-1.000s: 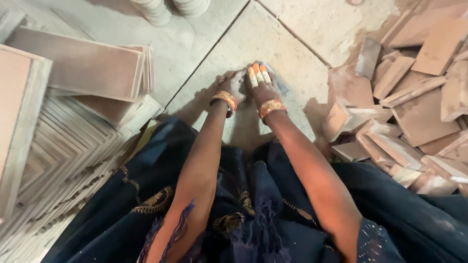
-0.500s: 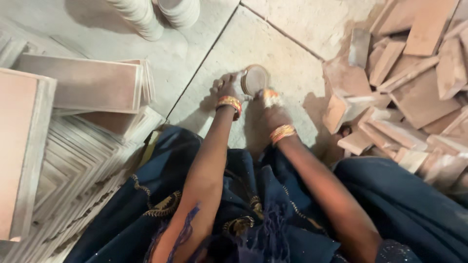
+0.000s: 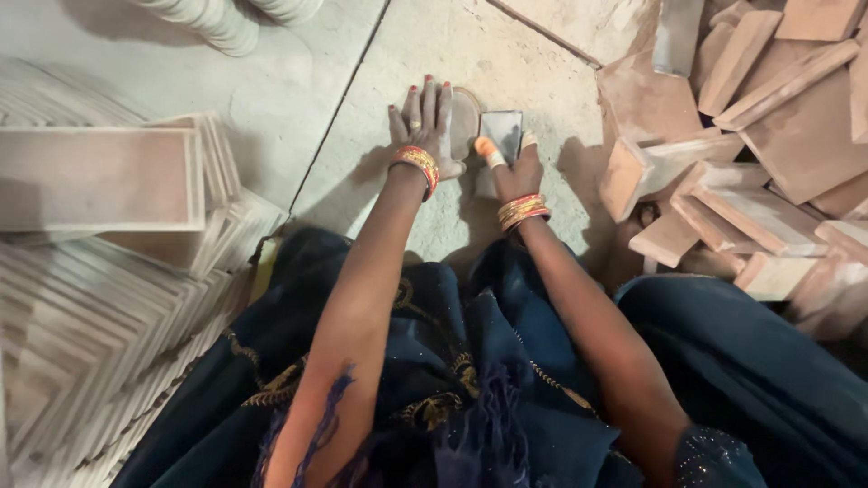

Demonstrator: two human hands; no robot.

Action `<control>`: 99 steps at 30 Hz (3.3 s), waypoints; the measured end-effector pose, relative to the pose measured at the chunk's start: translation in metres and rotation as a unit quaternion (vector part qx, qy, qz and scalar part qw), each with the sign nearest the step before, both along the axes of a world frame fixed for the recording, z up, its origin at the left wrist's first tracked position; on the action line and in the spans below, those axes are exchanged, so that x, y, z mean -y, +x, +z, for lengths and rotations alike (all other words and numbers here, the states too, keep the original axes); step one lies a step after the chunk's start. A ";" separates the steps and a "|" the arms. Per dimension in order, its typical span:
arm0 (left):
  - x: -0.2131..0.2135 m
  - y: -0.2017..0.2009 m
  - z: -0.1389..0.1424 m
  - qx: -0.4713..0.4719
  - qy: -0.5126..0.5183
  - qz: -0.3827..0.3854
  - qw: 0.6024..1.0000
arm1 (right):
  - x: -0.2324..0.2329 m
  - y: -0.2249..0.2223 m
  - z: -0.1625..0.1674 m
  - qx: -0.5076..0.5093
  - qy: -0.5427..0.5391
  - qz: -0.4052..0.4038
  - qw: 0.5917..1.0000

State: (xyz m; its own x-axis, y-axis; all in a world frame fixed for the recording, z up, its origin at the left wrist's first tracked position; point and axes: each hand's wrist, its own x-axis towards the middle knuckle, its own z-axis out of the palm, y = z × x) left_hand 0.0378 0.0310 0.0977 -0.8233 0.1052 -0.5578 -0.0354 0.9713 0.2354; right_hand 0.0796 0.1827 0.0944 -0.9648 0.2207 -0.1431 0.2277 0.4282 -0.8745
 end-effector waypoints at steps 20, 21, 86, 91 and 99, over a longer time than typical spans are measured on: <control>-0.003 -0.010 0.002 0.091 -0.033 -0.025 0.995 | 0.000 -0.105 0.007 -0.029 0.247 0.294 0.923; -0.003 -0.009 -0.002 0.076 -0.040 -0.036 0.996 | -0.001 -0.088 0.005 -0.032 0.249 0.265 0.931; -0.007 -0.015 -0.016 0.120 -0.072 -0.057 0.988 | 0.008 -0.139 0.022 0.062 0.298 0.413 0.858; -0.009 -0.017 -0.022 0.105 -0.052 -0.021 0.993 | 0.003 -0.123 0.020 -0.018 0.310 0.416 0.855; -0.013 -0.018 -0.002 0.126 -0.062 -0.014 0.990 | -0.023 0.004 -0.006 0.013 0.301 0.339 0.891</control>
State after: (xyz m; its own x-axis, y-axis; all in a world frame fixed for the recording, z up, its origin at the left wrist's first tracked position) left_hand 0.0197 0.0444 0.0956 -0.6540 0.0447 -0.7551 -0.0497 0.9936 0.1018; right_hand 0.0840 0.2058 0.0882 -0.9034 -0.3679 -0.2204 -0.2455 0.8650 -0.4376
